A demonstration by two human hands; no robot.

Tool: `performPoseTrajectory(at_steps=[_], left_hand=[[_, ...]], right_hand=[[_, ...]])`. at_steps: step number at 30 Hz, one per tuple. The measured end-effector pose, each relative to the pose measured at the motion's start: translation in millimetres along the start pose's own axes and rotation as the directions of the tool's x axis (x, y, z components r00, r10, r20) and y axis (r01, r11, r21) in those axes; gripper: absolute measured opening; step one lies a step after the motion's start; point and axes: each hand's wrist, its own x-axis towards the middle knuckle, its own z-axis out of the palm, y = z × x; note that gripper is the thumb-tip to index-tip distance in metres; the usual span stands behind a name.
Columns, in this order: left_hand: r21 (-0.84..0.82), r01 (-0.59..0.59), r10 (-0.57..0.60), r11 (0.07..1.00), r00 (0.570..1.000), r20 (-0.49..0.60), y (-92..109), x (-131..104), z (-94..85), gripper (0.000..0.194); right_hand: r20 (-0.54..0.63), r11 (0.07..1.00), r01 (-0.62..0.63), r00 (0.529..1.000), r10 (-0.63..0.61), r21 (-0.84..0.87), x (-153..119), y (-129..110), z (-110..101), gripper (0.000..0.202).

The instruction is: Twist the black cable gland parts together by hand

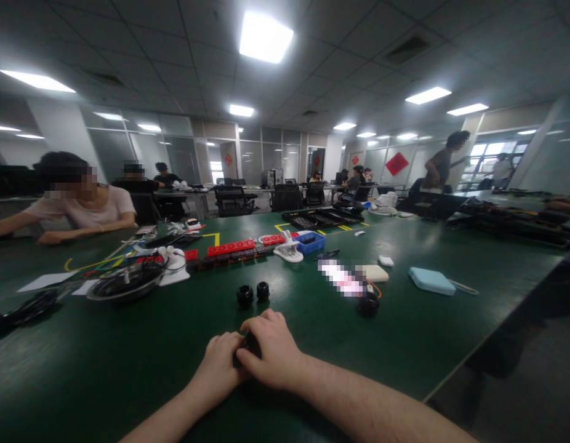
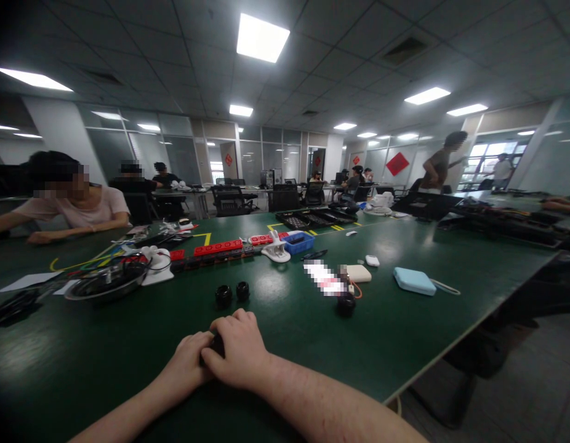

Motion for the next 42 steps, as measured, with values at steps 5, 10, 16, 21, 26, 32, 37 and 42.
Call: performPoseTrajectory(at_steps=[5,10,16,21,26,32,37,42], left_hand=[[-0.008,0.066,-0.065,0.998,0.997,0.042,9.2,-4.7,-9.5,0.021],[0.038,0.048,-0.05,0.998,0.998,0.038,7.6,-2.5,-6.6,0.01],[0.032,0.011,-0.011,0.999,1.0,0.002,-4.3,0.4,2.5,0.011],[0.073,0.028,-0.028,0.997,1.0,-0.005,-6.5,3.4,5.7,0.015],[0.088,0.053,-0.053,0.995,0.999,-0.005,-10.4,8.0,7.3,0.02],[0.096,0.11,-0.105,0.989,0.993,-0.055,-16.0,10.0,9.1,0.018],[0.078,0.128,-0.123,0.989,0.99,-0.074,-11.9,7.0,6.2,0.02],[0.081,0.154,-0.148,0.985,0.986,-0.077,-10.8,6.0,4.9,0.023]], right_hand=[[0.018,0.997,0.082,0.996,-0.082,-0.011,0.4,-3.1,0.3,0.023],[0.002,0.989,0.133,0.991,-0.133,-0.065,-2.0,-5.9,4.0,0.021],[0.005,0.985,0.138,0.99,-0.138,-0.106,-2.9,-8.7,4.6,0.019],[0.031,0.975,0.181,0.983,-0.179,-0.129,-4.3,-10.1,6.0,0.019],[0.045,0.972,0.199,0.98,-0.195,-0.124,-8.3,-12.8,4.9,0.016],[0.056,0.979,0.15,0.988,-0.144,-0.136,-10.1,-12.7,1.4,0.014],[0.04,0.977,0.136,0.991,-0.131,-0.163,-9.7,-10.3,3.5,0.013],[0.022,0.982,0.097,0.995,-0.095,-0.164,-9.2,-7.5,4.1,0.011]])
